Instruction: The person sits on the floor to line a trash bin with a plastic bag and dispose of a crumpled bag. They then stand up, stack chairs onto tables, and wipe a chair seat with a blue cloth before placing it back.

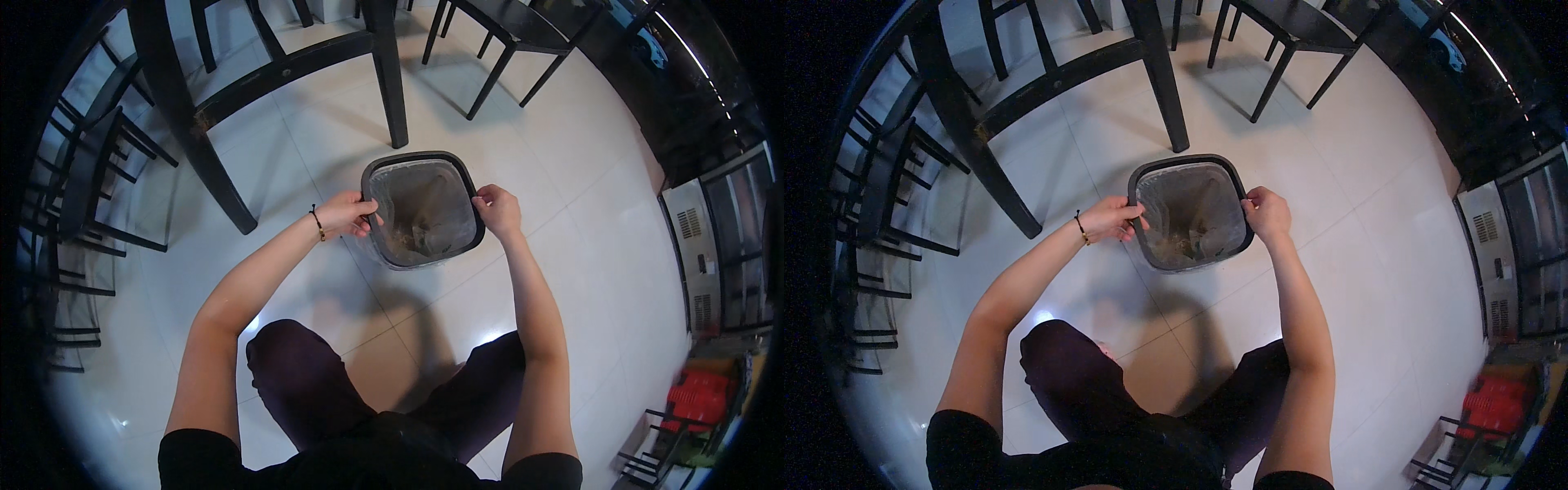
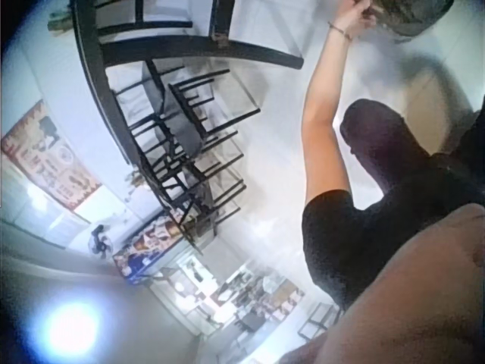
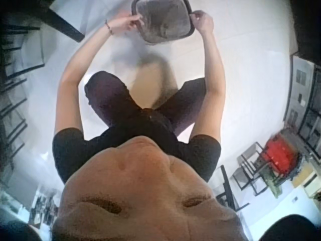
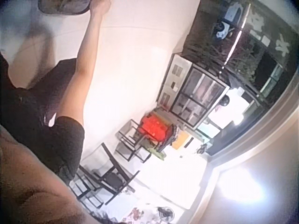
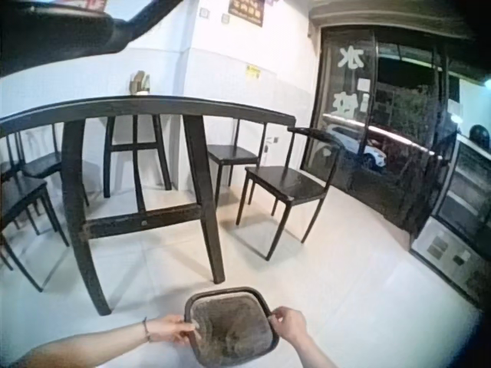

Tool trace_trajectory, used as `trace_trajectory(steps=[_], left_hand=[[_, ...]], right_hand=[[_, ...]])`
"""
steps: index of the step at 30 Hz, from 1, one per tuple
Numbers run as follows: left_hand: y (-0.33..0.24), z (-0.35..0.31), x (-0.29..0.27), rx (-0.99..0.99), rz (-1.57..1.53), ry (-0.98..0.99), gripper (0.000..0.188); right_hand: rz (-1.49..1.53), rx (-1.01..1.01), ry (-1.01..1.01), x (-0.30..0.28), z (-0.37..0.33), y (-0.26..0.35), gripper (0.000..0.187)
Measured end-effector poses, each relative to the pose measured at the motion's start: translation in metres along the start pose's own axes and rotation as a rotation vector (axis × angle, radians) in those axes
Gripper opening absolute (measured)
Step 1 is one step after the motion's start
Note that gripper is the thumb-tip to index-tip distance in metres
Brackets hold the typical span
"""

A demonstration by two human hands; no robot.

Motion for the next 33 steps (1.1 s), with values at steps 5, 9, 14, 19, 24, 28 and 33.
trace_trajectory(steps=[5, 9, 14, 19, 24, 28, 33], left_hand=[[-0.004, 0.006, -0.01, 0.038, 0.319, -0.299, 0.027], [-0.011, 0.005, -0.011, 0.056, 0.621, -0.44, 0.027], [-0.006, 0.019, -0.023, 0.166, 0.833, -0.576, 0.024], [0.012, 0.025, -0.028, -0.131, 0.483, -0.398, 0.024], [0.024, 0.03, -0.031, -0.219, 0.255, -0.284, 0.031], [0.019, 0.027, -0.037, -0.115, 0.362, -0.432, 0.034], [-0.016, -0.024, -0.016, 0.428, 0.834, -0.903, 0.042]], right_hand=[[-0.031, 0.016, -0.007, 0.005, -0.003, -0.001, 0.017], [-0.041, 0.003, 0.002, 0.01, -0.003, -0.002, 0.02], [-0.013, -0.076, -0.003, 0.011, -0.001, 0.007, 0.027], [-0.011, -0.149, 0.001, 0.016, 0.002, 0.005, 0.029], [0.097, -0.097, 0.04, 0.022, 0.0, -0.003, 0.029], [0.355, 0.02, 0.134, 0.035, 0.006, -0.026, 0.029], [0.24, 0.129, 0.269, 0.043, 0.004, -0.045, 0.031]])
Point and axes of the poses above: each hand's wrist, its own z-axis towards the middle knuckle, its own x-axis out of the palm, y = z × x, the point moved 7 cm from there along z, towards the middle knuckle, and after that the axes turned 7 degrees about -x, right-handed, at the moved point
